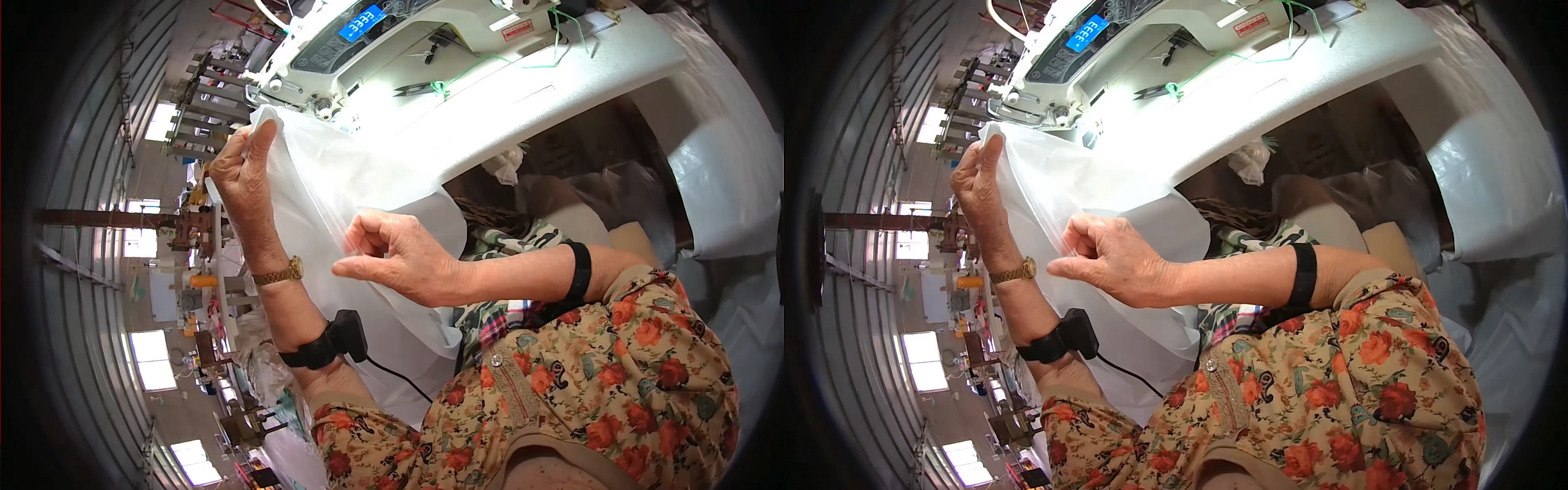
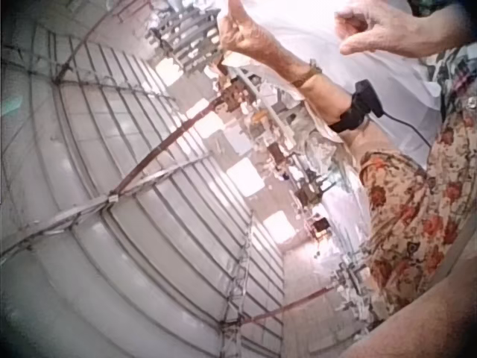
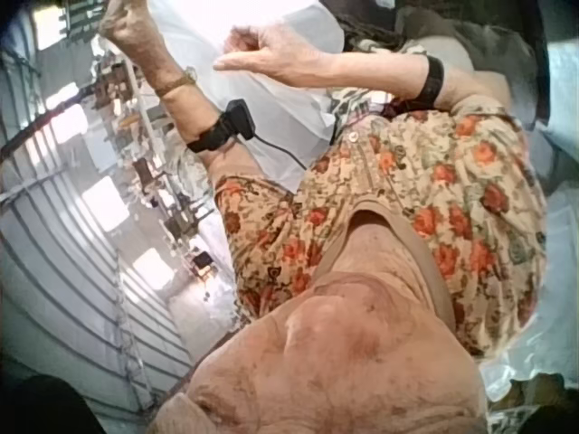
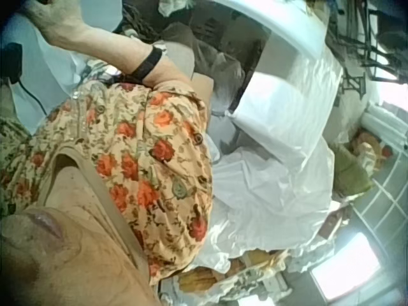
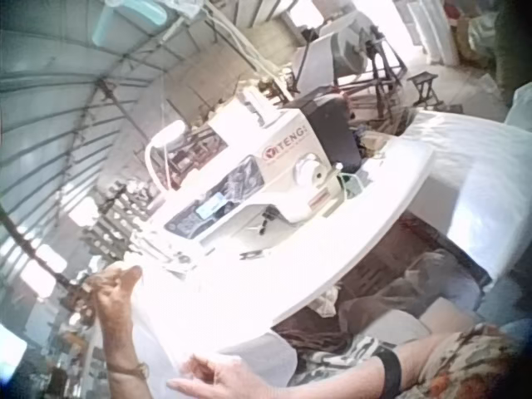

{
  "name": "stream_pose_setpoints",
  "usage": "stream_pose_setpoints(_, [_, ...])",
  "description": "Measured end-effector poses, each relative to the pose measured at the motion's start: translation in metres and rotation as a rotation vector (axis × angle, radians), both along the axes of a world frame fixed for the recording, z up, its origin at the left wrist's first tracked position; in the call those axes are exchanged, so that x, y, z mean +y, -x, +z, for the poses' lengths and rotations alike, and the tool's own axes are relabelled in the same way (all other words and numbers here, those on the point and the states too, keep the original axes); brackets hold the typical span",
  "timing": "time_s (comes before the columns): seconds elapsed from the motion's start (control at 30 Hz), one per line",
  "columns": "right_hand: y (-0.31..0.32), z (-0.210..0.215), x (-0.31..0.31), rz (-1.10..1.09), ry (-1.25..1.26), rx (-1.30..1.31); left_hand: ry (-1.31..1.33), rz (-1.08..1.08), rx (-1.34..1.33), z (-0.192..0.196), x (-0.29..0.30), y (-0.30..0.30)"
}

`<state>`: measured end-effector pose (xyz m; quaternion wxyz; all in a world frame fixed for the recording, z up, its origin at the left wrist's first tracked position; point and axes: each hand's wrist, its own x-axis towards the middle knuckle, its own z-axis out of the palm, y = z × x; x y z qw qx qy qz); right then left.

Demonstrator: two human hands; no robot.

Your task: Sewing large white fabric using an industrial sewing machine.

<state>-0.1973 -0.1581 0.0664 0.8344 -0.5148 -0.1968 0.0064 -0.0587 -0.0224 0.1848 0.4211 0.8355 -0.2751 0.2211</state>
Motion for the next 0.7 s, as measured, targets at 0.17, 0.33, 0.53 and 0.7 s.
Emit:
stream_pose_setpoints(0.17, [-0.01, -0.011, 0.001, -0.05, -0.151, 0.18, 0.027, -0.021, -0.032, 0.003, 0.001, 0.007])
stream_pose_setpoints(0.33, [-0.039, -0.025, -0.032, -0.358, 0.126, 0.02, -0.073, -0.029, -0.09, 0.02, 0.027, 0.015])
stream_pose_setpoints(0.53, [-0.043, -0.03, -0.031, -0.387, 0.197, 0.054, -0.136, 0.033, -0.18, 0.026, 0.015, 0.04])
stream_pose_setpoints(0.7, [-0.043, -0.025, -0.04, -0.22, 0.278, 0.022, -0.135, -0.002, -0.148, 0.031, 0.013, 0.053])
